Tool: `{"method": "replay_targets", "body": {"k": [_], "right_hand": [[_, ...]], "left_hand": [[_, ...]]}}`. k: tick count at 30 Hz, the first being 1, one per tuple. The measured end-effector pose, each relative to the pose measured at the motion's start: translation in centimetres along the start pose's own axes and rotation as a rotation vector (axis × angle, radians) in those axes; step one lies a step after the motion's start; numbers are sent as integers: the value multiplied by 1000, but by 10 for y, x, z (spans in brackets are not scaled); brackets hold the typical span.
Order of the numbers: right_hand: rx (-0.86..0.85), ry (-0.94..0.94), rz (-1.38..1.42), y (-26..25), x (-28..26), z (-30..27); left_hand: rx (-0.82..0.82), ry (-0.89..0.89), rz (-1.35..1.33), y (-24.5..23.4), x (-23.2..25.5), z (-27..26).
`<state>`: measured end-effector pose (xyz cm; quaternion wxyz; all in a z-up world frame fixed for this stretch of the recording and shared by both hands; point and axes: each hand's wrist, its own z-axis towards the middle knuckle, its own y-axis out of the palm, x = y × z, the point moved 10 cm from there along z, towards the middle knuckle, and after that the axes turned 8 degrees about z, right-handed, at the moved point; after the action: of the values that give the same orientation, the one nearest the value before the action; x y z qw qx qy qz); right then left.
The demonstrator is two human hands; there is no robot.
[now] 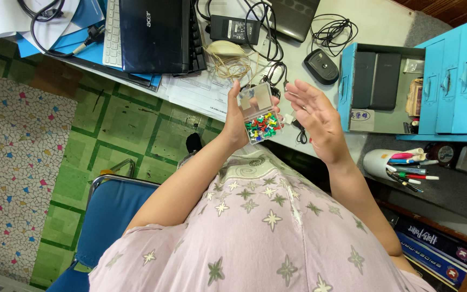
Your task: The person sorts small colorful plastic pieces from a clear container onto a desk, then places the container into a blue wall-mounted cabinet. They also handle a small black circular object and a USB cable on the desk.
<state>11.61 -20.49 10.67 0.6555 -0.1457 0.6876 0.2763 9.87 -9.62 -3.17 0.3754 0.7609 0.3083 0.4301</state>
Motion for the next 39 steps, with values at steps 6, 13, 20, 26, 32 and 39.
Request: {"method": "replay_targets", "body": {"k": [6, 13, 20, 26, 32, 39], "right_hand": [[118, 190, 8, -30, 56, -10], [166, 365, 282, -37, 88, -24], [201, 354, 544, -29, 78, -24], [189, 316, 539, -25, 68, -24], [314, 304, 428, -40, 75, -32], [455, 260, 303, -54, 76, -41]], "left_hand": [[-58, 77, -52, 7, 9, -4], [-77, 140, 87, 8, 6, 0], [-124, 301, 192, 15, 9, -3], [-89, 399, 451, 24, 13, -9], [-140, 424, 650, 44, 11, -11], [-225, 402, 720, 59, -2, -7]]}}
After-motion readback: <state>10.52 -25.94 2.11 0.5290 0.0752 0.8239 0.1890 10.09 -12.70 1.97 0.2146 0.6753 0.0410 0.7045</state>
